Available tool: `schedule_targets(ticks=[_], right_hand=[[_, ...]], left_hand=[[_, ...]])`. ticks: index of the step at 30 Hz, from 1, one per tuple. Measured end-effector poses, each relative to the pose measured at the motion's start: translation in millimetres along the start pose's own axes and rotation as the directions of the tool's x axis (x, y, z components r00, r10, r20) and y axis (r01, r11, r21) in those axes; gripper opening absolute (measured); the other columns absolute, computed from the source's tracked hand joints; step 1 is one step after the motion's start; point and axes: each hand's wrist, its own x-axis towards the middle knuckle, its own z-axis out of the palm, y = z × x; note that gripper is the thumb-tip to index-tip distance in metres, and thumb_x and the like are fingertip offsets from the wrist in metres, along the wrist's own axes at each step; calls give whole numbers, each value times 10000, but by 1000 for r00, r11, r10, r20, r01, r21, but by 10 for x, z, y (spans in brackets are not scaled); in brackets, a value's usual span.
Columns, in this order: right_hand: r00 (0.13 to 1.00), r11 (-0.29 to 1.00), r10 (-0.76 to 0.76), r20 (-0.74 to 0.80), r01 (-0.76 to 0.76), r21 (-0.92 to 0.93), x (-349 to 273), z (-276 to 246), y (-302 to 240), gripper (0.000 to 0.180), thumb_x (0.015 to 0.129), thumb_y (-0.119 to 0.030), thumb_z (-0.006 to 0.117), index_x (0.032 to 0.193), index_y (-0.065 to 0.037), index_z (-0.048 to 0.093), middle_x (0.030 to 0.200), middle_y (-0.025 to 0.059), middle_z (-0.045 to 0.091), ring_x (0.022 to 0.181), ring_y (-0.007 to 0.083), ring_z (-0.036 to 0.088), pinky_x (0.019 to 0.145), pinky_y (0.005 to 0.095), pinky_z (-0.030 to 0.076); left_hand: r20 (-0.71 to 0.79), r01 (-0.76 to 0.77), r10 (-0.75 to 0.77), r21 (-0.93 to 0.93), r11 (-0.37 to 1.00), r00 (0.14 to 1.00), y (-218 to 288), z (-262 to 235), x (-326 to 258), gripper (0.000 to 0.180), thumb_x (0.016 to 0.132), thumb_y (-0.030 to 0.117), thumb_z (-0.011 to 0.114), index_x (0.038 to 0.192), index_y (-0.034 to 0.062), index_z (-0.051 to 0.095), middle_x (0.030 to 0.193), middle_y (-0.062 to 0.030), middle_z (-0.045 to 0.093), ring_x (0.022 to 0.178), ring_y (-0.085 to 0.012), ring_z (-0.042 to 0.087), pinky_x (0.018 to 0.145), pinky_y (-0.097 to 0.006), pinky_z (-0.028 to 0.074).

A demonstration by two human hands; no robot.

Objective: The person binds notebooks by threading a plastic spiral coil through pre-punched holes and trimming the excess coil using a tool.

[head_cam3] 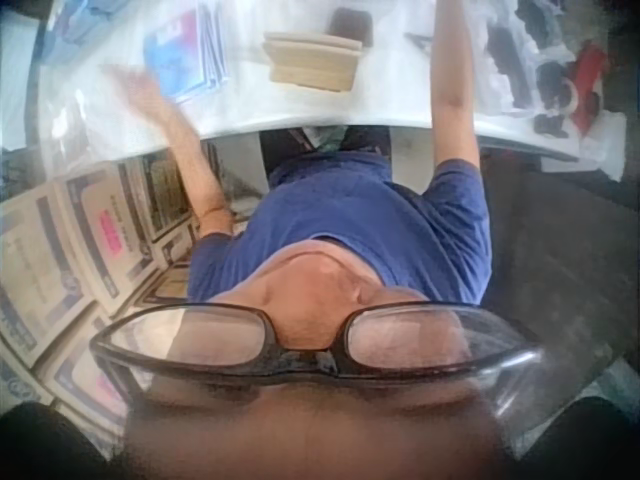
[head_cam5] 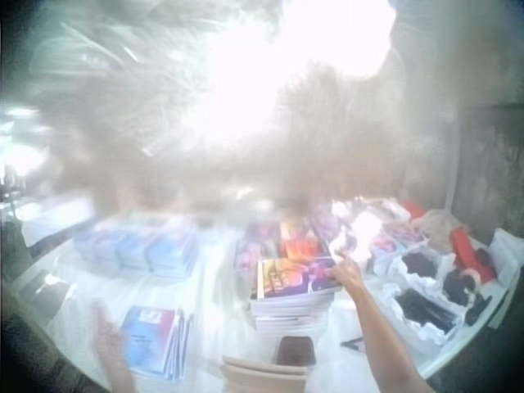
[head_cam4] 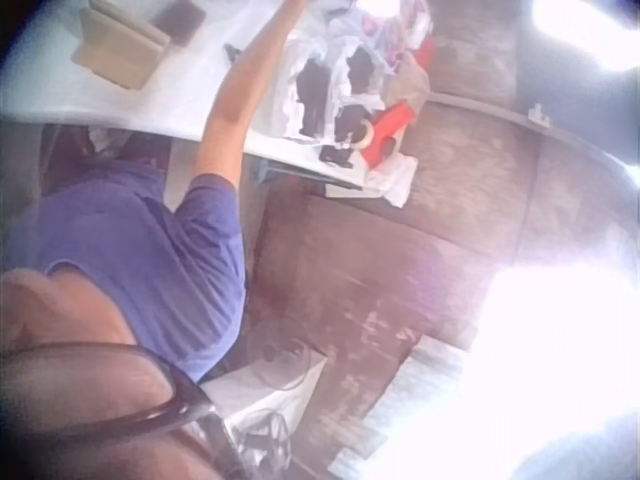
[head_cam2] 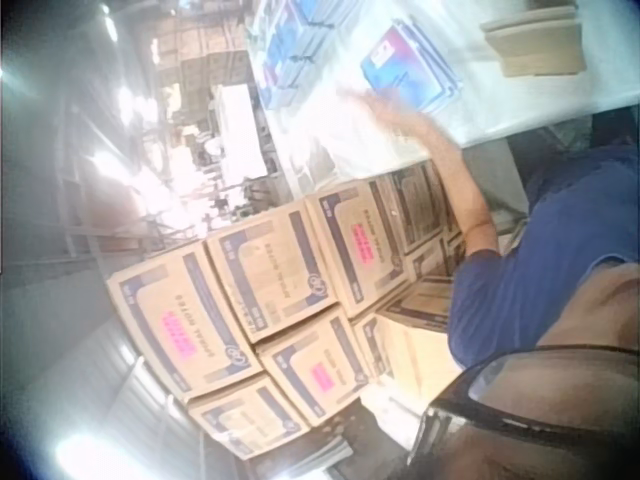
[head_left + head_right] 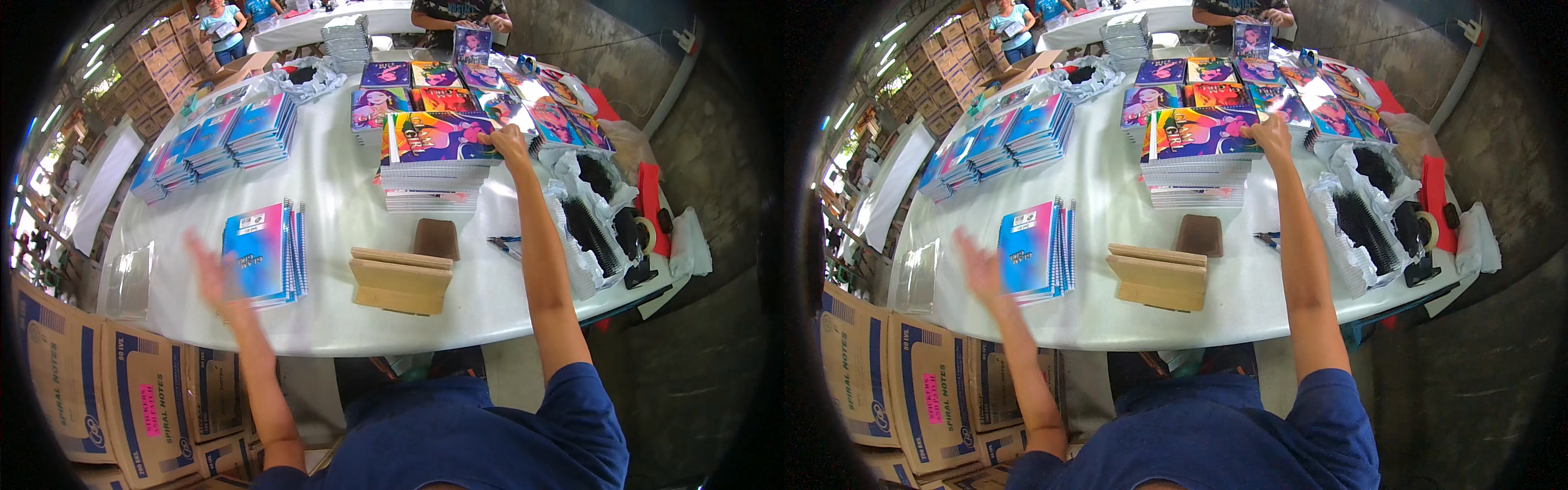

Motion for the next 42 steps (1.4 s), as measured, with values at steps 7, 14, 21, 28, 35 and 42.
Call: schedule_targets(ticks=[7,14,21,28,35,42], right_hand=[[863,854,-464,-201,376,-360,-521,-74,-356,669,793,-486,738,1142,69,608,1095,245,637,990,355,629,870,409,493],[315,344,-880,355,939,21,-939,205,-896,588,734,-147,783,1286,-206,588,1346,144,508,1200,331,513,1033,403,424],[359,421,-746,561,907,-20,-760,409,-987,513,717,-125,766,1204,-217,635,1101,112,622,1037,302,610,865,423,489],[289,395,-782,553,915,80,-688,344,-1030,498,716,-113,754,1193,-187,629,1107,104,634,1026,307,606,872,412,491],[252,361,-785,566,928,88,-600,423,-1027,514,722,-143,774,1208,-196,615,1101,94,644,1056,295,597,891,415,481],[288,428,-720,631,900,78,-648,393,-1117,523,727,-97,751,1225,-166,608,1211,82,585,1109,294,570,965,401,458]], left_hand=[[572,-375,279,55,925,772,413,1231,8,804,809,-34,622,1519,164,299,1553,-116,324,1461,-360,201,1142,-438,250],[241,-173,145,102,980,960,201,544,483,731,880,20,627,1515,76,270,1555,-91,321,1423,-214,308,1138,-325,278],[-248,71,-47,90,993,968,446,-946,415,731,898,189,633,1507,27,262,1560,-178,257,1409,-306,311,1146,-427,286],[-269,270,-205,229,935,941,-317,-1685,-501,725,916,279,616,1510,48,271,1556,-188,262,1424,-371,273,1153,-477,264],[-218,352,-328,80,933,919,-509,-1477,-776,627,916,19,520,1500,31,293,1557,-159,277,1420,-384,277,1153,-475,258],[20,240,-241,35,970,970,-138,-880,-497,598,936,41,537,1489,17,310,1552,-140,299,1428,-330,284,1154,-448,260]])
